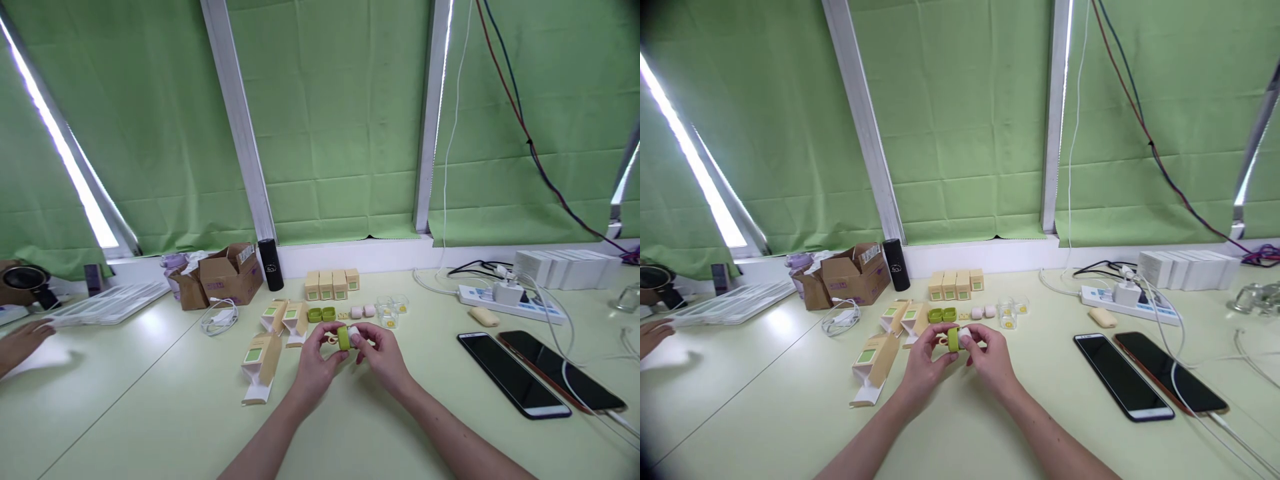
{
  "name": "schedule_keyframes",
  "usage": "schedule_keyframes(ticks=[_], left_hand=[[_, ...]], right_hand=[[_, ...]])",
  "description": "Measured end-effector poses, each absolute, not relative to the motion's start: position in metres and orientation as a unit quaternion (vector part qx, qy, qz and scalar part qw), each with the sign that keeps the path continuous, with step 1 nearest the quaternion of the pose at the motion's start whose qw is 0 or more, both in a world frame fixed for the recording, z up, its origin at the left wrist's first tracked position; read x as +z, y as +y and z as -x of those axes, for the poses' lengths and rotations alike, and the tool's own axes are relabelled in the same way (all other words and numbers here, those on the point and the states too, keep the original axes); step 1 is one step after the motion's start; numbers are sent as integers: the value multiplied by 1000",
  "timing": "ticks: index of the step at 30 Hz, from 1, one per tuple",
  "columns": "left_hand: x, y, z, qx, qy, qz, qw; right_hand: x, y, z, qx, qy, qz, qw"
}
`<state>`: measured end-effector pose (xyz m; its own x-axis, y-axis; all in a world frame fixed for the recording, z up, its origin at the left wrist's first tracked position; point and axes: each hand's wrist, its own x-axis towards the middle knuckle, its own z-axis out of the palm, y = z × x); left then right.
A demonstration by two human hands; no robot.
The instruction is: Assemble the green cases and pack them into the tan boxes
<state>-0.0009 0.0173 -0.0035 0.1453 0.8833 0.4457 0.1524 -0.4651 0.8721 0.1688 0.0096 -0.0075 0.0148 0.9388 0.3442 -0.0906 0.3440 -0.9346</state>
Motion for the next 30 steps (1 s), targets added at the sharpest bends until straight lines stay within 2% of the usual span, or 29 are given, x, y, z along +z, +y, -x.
schedule_keyframes(ticks=[16,25,30], left_hand=[[-10,19,1,538,386,-663,350],[-13,28,0,541,324,-570,527],[-12,28,4,536,275,-503,620]], right_hand=[[-9,9,-167,414,-571,409,580],[-8,8,-171,381,-609,411,561],[-6,4,-173,239,-685,439,531]])
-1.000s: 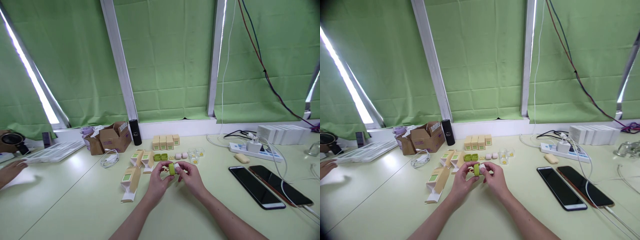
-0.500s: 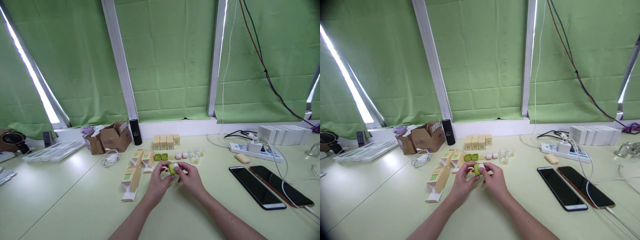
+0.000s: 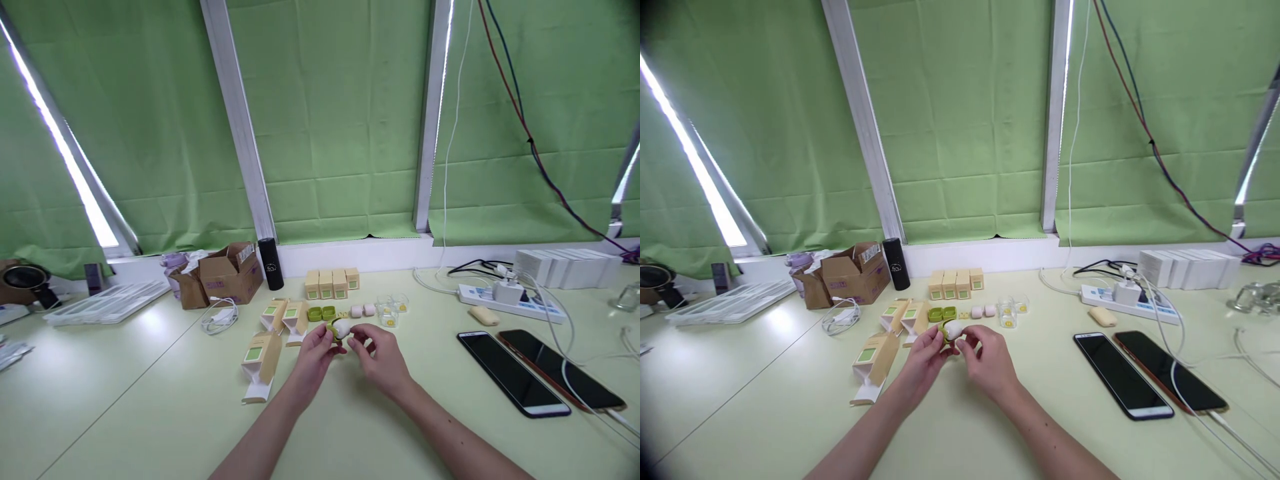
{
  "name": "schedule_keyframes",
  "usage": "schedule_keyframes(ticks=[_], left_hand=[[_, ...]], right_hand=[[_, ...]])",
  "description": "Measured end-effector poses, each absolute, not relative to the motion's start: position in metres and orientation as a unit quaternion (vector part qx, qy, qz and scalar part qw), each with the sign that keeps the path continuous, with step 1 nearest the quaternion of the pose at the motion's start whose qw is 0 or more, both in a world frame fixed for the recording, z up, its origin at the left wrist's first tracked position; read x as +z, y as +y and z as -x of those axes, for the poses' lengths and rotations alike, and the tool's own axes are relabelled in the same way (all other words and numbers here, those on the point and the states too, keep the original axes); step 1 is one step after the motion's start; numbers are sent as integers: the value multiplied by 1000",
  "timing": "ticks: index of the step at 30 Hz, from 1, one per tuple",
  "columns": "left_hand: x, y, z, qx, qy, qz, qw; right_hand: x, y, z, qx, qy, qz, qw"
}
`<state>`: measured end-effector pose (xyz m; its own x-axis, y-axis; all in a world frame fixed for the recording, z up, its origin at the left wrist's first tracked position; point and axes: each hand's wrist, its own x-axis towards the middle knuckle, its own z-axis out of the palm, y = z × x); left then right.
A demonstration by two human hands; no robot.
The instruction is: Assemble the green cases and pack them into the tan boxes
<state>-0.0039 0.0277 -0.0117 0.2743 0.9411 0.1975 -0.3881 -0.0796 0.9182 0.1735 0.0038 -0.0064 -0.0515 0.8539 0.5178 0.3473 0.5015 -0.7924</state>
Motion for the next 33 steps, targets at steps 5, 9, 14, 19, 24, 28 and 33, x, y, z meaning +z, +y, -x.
schedule_keyframes(ticks=[5,9,14,19,24,28,33], left_hand=[[-6,22,4,511,237,-481,672],[-6,18,3,470,250,-503,681],[-9,17,2,457,236,-508,691],[-10,19,-3,492,278,-514,645],[-7,18,-3,507,284,-521,625],[-6,16,-3,496,283,-534,624],[-11,18,-3,500,284,-529,624]], right_hand=[[-11,3,-176,99,-732,413,533],[-13,2,-174,39,-769,392,504],[-17,5,-173,16,-771,391,503],[-21,9,-174,-7,-772,391,500],[-25,10,-173,-48,-774,403,487],[-24,9,-173,-85,-773,397,487],[-23,9,-171,-125,-777,371,492]])
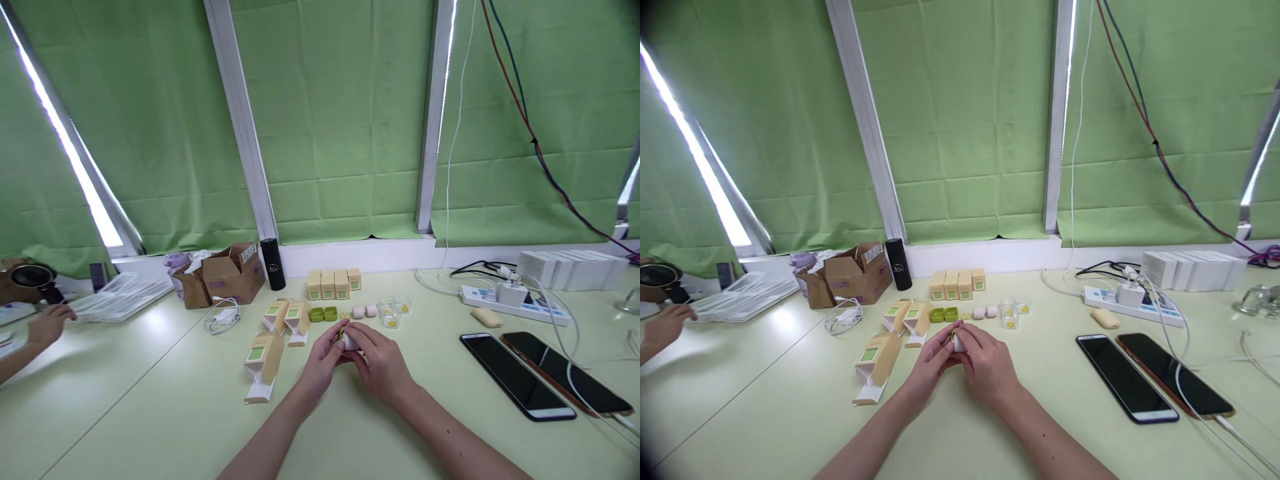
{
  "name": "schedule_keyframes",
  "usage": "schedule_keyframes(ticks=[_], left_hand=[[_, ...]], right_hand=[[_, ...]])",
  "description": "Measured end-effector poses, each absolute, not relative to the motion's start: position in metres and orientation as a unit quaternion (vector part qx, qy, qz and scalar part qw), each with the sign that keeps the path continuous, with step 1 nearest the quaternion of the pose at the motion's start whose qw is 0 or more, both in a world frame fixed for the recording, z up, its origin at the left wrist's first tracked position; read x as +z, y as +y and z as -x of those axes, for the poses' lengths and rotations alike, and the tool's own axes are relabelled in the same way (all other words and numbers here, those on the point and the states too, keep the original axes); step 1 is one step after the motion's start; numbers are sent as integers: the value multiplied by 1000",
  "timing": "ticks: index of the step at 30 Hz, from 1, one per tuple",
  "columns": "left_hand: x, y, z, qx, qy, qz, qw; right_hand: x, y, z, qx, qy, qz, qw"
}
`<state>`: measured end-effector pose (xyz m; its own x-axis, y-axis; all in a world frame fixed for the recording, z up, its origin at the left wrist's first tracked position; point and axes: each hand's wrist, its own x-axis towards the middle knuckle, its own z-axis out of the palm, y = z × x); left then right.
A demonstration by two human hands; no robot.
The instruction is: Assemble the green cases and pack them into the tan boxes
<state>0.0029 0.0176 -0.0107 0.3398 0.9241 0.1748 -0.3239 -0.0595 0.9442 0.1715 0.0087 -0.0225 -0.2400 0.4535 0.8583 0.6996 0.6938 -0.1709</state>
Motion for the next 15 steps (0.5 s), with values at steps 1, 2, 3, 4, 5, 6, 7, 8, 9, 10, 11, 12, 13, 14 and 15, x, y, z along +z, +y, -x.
schedule_keyframes(ticks=[1,2,3,4,5,6,7,8,9,10,11,12,13,14,15], left_hand=[[-12,18,-3,499,283,-529,625],[-13,19,-2,498,281,-529,626],[-14,19,-2,498,280,-529,628],[-14,19,-2,497,279,-529,629],[-14,19,-2,496,278,-529,630],[-14,18,-2,497,278,-530,629],[-13,18,-2,498,278,-532,626],[-13,17,-2,500,278,-534,622],[-12,17,-3,504,278,-537,617],[-11,16,-4,509,277,-539,612],[-11,16,-5,514,276,-540,606],[-10,15,-6,521,275,-541,600],[-10,15,-7,528,274,-541,594],[-10,15,-8,535,274,-540,589],[-10,14,-9,540,274,-539,585]], right_hand=[[-23,9,-171,-132,-779,365,493],[-23,8,-171,-139,-780,360,492],[-23,8,-172,-144,-783,355,490],[-23,8,-172,-147,-786,351,487],[-24,8,-172,-148,-789,349,484],[-24,8,-172,-149,-791,346,482],[-24,8,-172,-150,-792,345,481],[-25,8,-172,-150,-792,344,481],[-25,8,-172,-149,-792,342,483],[-24,8,-171,-150,-792,341,484],[-24,8,-171,-151,-792,339,486],[-23,8,-171,-153,-791,338,487],[-23,7,-170,-156,-790,337,488],[-22,7,-170,-160,-790,336,488],[-21,7,-170,-164,-789,335,488]])
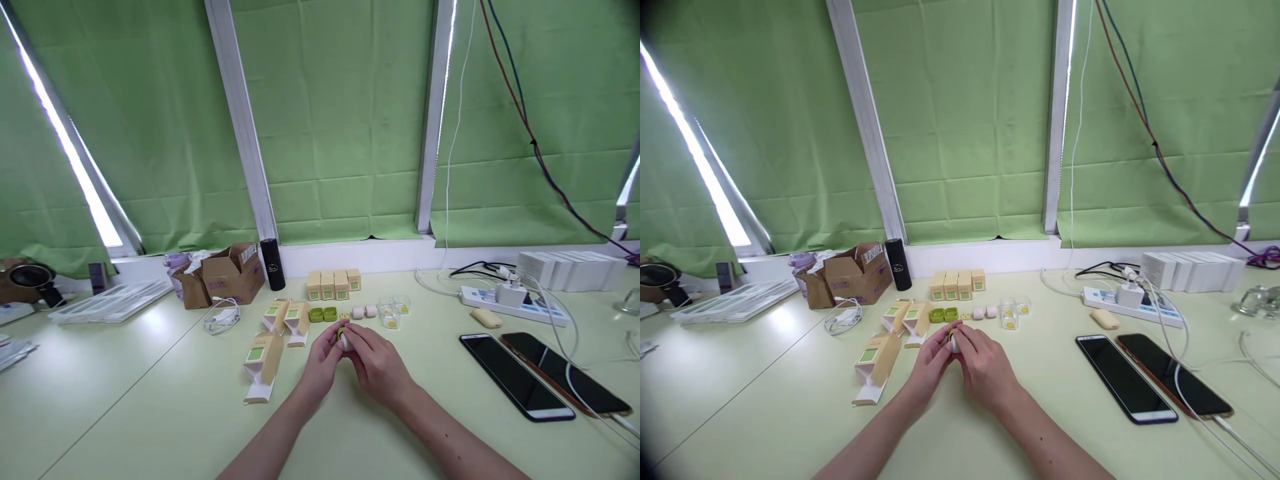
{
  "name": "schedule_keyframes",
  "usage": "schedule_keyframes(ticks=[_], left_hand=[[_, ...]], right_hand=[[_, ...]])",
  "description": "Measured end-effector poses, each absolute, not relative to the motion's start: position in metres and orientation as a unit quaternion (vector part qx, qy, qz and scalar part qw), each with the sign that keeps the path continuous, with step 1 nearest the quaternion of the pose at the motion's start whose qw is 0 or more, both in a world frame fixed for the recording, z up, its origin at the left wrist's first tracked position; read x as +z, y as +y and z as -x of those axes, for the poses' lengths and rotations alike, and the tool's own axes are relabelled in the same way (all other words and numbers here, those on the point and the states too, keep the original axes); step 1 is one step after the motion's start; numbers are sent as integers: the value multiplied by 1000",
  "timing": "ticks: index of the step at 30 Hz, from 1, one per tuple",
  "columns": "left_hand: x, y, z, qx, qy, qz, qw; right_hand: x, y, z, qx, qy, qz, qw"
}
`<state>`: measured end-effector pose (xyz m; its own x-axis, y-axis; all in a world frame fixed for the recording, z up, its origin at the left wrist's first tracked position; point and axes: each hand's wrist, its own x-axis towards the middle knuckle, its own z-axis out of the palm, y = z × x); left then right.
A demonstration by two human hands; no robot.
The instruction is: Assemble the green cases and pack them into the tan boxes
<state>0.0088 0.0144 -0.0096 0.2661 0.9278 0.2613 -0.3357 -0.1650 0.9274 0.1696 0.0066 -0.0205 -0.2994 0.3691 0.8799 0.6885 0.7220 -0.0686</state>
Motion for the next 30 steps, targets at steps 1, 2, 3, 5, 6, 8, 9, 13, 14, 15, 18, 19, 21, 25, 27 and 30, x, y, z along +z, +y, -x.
schedule_keyframes(ticks=[1,2,3,5,6,8,9,13,14,15,18,19,21,25,27,30], left_hand=[[-9,14,-10,544,275,-538,582],[-9,14,-11,547,277,-536,580],[-9,14,-11,549,277,-534,580],[-8,13,-12,550,277,-528,585],[-8,12,-13,549,275,-524,590],[-7,12,-13,544,270,-516,604],[-7,11,-13,542,267,-512,611],[-8,11,-12,537,256,-490,637],[-9,12,-11,536,254,-485,643],[-10,12,-11,535,253,-480,648],[-13,13,-11,534,248,-470,657],[-13,13,-11,534,248,-470,658],[-13,12,-11,534,251,-472,655],[-12,11,-11,532,262,-489,640],[-13,12,-11,532,267,-498,631],[-15,14,-10,536,272,-507,618]], right_hand=[[-19,6,-170,-167,-789,334,488],[-18,6,-170,-169,-789,334,488],[-17,5,-170,-170,-789,333,488],[-16,5,-170,-174,-788,330,491],[-15,5,-170,-176,-787,328,493],[-15,5,-170,-175,-787,325,495],[-15,6,-170,-172,-787,325,496],[-17,7,-170,-158,-785,326,503],[-17,8,-170,-153,-785,325,505],[-18,8,-170,-148,-785,326,506],[-21,9,-171,-132,-786,328,507],[-21,9,-171,-128,-786,330,507],[-22,9,-171,-122,-788,331,505],[-21,7,-170,-118,-792,330,500],[-21,7,-169,-118,-790,332,501],[-21,7,-169,-116,-790,334,501]])
